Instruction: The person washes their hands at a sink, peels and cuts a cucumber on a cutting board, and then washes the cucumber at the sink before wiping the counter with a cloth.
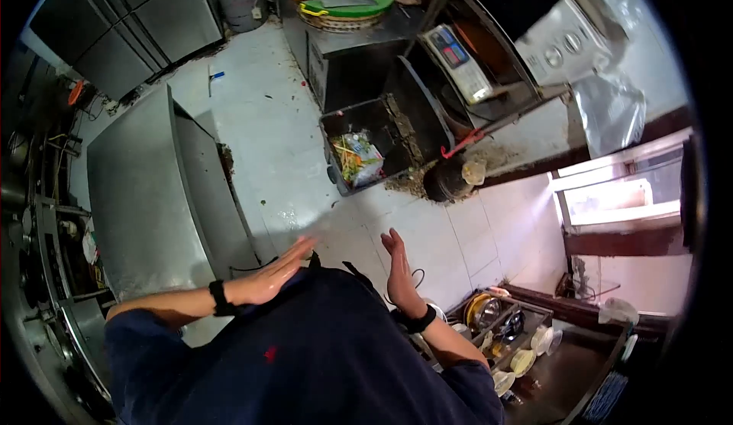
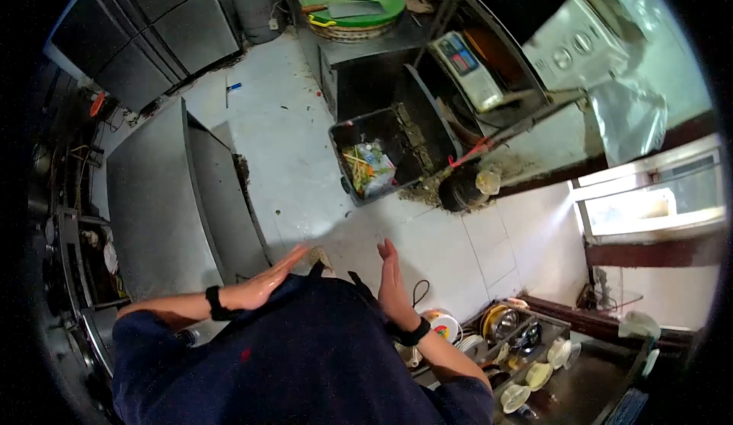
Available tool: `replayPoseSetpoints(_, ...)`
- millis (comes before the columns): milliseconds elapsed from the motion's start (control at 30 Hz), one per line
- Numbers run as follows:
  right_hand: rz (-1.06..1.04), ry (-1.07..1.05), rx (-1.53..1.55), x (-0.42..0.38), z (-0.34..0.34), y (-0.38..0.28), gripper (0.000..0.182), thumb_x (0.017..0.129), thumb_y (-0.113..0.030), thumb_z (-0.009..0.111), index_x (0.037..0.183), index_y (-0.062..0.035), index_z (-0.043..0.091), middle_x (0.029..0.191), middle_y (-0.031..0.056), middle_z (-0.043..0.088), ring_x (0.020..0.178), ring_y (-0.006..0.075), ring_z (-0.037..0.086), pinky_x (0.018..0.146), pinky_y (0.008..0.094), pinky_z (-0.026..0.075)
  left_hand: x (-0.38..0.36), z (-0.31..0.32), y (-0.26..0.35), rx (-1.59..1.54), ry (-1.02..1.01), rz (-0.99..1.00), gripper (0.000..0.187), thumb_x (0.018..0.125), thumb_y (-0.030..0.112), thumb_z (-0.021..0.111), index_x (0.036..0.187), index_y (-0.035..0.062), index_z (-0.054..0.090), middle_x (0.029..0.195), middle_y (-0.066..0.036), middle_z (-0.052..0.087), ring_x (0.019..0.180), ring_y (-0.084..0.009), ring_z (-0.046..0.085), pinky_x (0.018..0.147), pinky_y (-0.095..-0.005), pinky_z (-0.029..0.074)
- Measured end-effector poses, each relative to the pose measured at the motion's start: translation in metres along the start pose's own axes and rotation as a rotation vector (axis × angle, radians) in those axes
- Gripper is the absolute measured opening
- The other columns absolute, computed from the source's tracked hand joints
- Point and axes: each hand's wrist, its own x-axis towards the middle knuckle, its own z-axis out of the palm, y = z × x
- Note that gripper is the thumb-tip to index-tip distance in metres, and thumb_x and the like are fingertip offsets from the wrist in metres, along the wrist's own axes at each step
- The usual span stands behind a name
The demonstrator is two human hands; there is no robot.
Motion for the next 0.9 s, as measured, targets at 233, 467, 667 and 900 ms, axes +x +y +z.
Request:
replayPoseSetpoints(233,0.107,-0.161,0.082,-0.004,0.017,0.018,0.060,0.110,-0.039,0.013,0.153,0.0022,0.023,0.154,0.0226,0.033,0.147,0.0284,0.028,0.122,0.0376,0.014,-0.009,-0.040,-0.018,-0.174,0.097,-0.153,0.076,0.103,0.062,0.012,0.160,0.0124,0.000,0.166,-0.013,-0.007,0.153,-0.0282,-0.006,0.123,-0.0469,0.000)
replayPoseSetpoints(467,-0.013,-0.277,-0.038,0.140,0.076,-0.052,0.056,0.110,-0.036,0.016,0.151,0.0004,0.027,0.150,0.0203,0.039,0.145,0.0289,0.030,0.121,0.0378,0.019,0.026,-0.117,-0.050,-0.297,0.192,-0.089,0.070,0.106,0.053,0.010,0.159,0.0069,0.002,0.166,-0.014,-0.003,0.153,-0.0271,-0.006,0.123,-0.0422,-0.001)
replayPoseSetpoints(667,0.075,-0.489,0.044,0.304,0.131,-0.084,0.047,0.108,-0.023,0.023,0.147,0.0003,0.032,0.147,0.0187,0.042,0.142,0.0275,0.035,0.119,0.0358,0.023,0.081,-0.227,-0.056,-0.424,0.298,-0.202,0.080,0.101,0.063,0.006,0.159,0.0081,-0.001,0.167,-0.011,-0.001,0.153,-0.0263,-0.006,0.123,-0.0440,-0.005)
replayPoseSetpoints(900,-0.036,-0.592,0.148,0.471,0.176,-0.112,0.053,0.110,-0.039,0.021,0.139,-0.0016,0.045,0.140,0.0117,0.050,0.132,0.0238,0.047,0.115,0.0351,0.031,0.150,-0.361,-0.060,-0.741,0.565,-0.118,0.080,0.102,0.062,0.010,0.159,0.0057,0.008,0.165,-0.012,0.011,0.153,-0.0236,0.006,0.123,-0.0404,0.000)
